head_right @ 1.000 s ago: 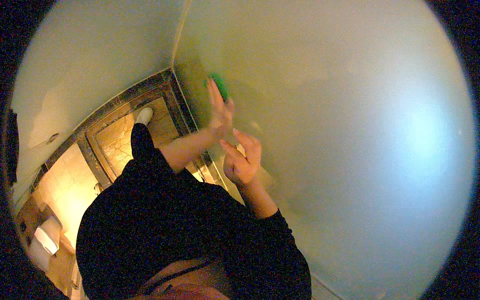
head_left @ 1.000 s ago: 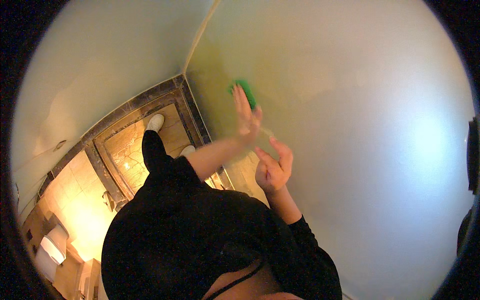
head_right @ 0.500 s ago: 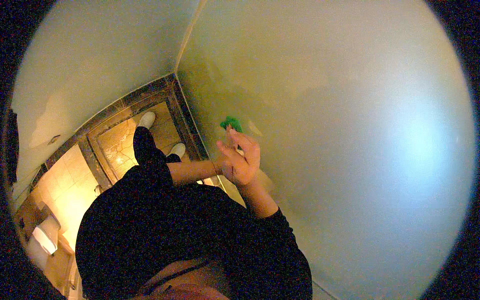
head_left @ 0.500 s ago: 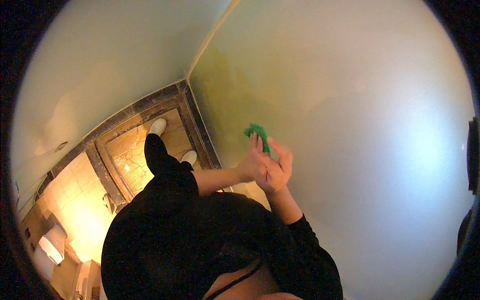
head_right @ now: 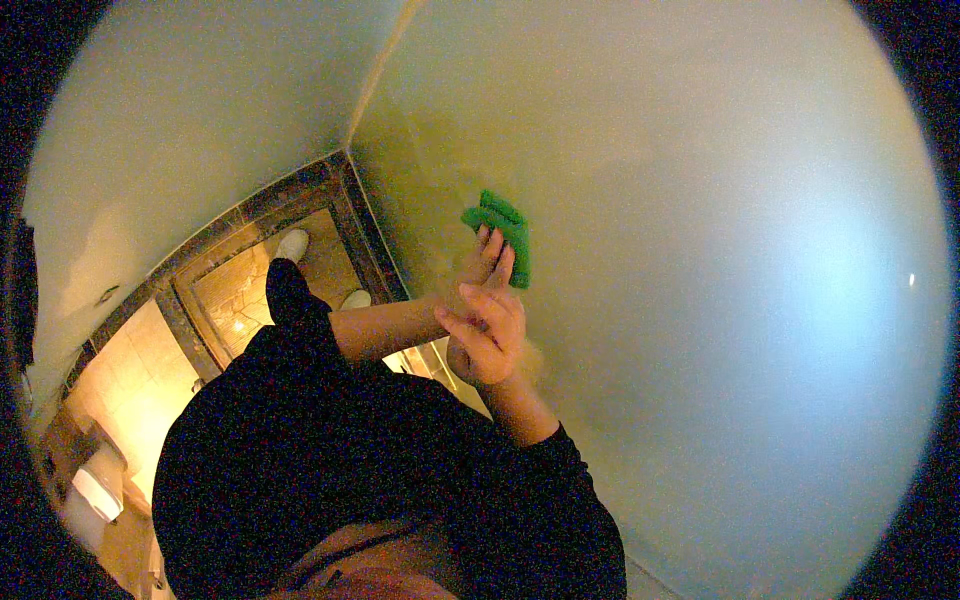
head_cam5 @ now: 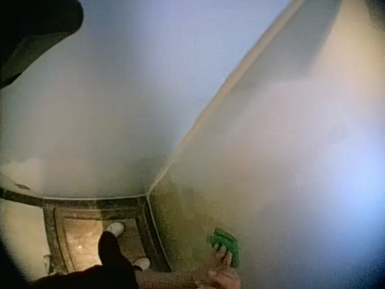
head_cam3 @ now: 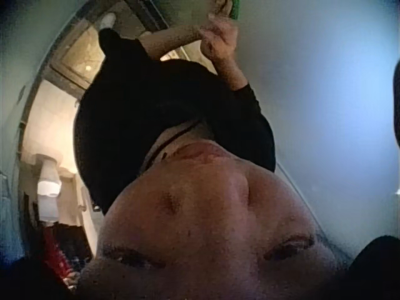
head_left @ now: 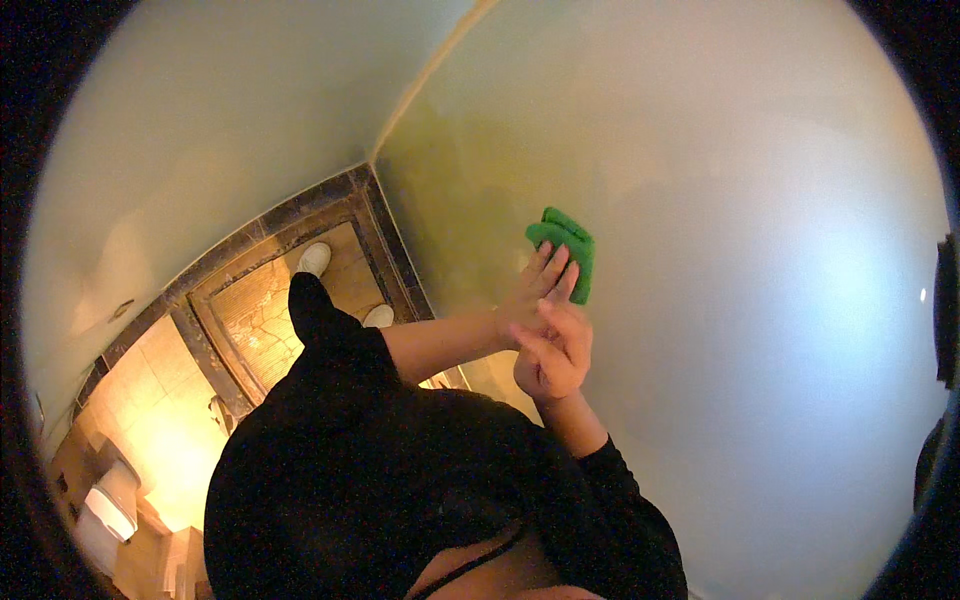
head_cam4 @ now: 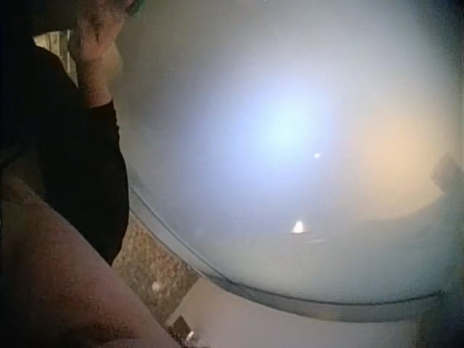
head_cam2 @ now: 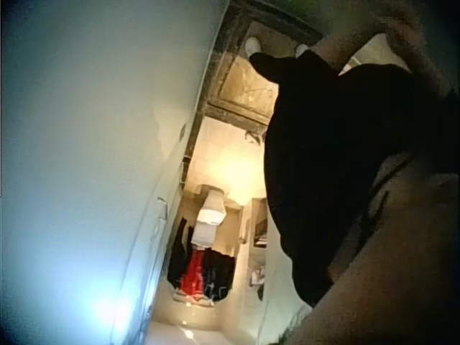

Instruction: The person wipes the interior walls of a shower stall using a green cloth. They systematically clean the upper and lower sections of the frosted glass panels and tiled walls.

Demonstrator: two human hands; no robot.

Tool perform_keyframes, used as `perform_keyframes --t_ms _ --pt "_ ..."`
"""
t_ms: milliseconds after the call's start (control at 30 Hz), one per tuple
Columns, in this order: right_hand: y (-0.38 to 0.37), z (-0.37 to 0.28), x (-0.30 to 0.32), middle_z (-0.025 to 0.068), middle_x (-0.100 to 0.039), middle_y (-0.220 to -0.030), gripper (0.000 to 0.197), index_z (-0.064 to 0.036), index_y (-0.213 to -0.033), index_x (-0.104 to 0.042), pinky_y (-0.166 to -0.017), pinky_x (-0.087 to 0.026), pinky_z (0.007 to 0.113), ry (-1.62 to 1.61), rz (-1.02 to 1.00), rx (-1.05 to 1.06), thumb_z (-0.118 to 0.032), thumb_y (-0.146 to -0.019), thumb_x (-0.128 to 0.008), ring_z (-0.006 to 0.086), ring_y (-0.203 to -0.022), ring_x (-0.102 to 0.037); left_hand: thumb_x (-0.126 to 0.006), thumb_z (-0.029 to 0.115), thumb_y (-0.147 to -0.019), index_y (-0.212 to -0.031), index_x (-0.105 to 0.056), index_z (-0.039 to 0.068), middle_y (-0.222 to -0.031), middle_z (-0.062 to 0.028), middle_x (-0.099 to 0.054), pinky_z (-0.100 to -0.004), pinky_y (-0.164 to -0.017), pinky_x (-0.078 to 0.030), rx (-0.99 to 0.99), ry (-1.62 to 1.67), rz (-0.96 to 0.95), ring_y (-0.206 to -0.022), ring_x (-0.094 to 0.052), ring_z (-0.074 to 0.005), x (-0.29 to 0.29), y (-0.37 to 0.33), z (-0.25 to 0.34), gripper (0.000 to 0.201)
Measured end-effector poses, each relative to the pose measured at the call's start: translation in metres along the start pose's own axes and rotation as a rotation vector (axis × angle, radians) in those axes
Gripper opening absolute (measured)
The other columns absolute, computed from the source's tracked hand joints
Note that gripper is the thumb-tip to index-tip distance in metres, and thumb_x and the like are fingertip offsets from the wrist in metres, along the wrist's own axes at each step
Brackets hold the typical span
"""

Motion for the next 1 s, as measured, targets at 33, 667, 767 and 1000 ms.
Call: perform_keyframes --t_ms 33,667,767,1000 --pt "-0.010 -0.003 0.003 0.0144 -0.064 -0.119 0.032 -0.0123 -0.095 -0.076 -0.079 -0.051 0.041 0.015 0.002 0.007 0.008 -0.074 -0.062 0.0324 -0.096 -0.063 -0.054 0.029 -0.096 -0.154 -0.008 -0.007 -0.159 -0.0341 -0.004 -0.0642 -0.117 -0.007 -0.079 0.028 -0.007 -0.147 -0.002 -0.0546 0.005 0.008 -0.006 0.082" --pt "-0.049 -0.024 0.051 0.0158 -0.061 -0.113 0.033 -0.0050 -0.086 -0.071 -0.077 -0.047 0.035 0.094 0.185 0.044 0.016 -0.069 -0.052 0.0299 -0.095 -0.057 -0.044 0.050 -0.098 -0.156 -0.024 0.006 -0.164 -0.0159 -0.017 -0.0523 -0.122 -0.006 -0.071 -0.077 0.167 -0.151 -0.012 -0.0377 0.050 -0.182 -0.046 0.076" --pt "-0.051 -0.024 0.045 0.0153 -0.061 -0.113 0.035 -0.0055 -0.087 -0.073 -0.075 -0.047 0.034 0.123 0.138 0.054 0.015 -0.068 -0.052 0.0291 -0.094 -0.057 -0.040 0.049 -0.100 -0.155 -0.009 -0.006 -0.163 -0.0267 -0.006 -0.0541 -0.121 -0.002 0.310 0.067 0.280 -0.150 -0.003 -0.0449 0.074 -0.181 -0.096 0.084" --pt "-0.088 -0.022 0.024 0.0149 -0.060 -0.115 0.037 -0.0074 -0.087 -0.074 -0.075 -0.048 0.035 0.068 0.113 0.074 0.015 -0.068 -0.051 0.0300 -0.096 -0.058 -0.043 0.046 -0.099 -0.153 -0.027 -0.002 -0.161 -0.0232 -0.018 -0.0561 -0.120 -0.012 -0.003 0.157 -0.011 -0.148 -0.015 -0.0475 0.090 -0.184 -0.041 0.074"
Point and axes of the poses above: each hand's wrist, its own y-axis away from the middle knuckle, its own x-axis out of the back of the hand, z = x × y, the point moved 1 cm from there along -y, towards the middle knuckle
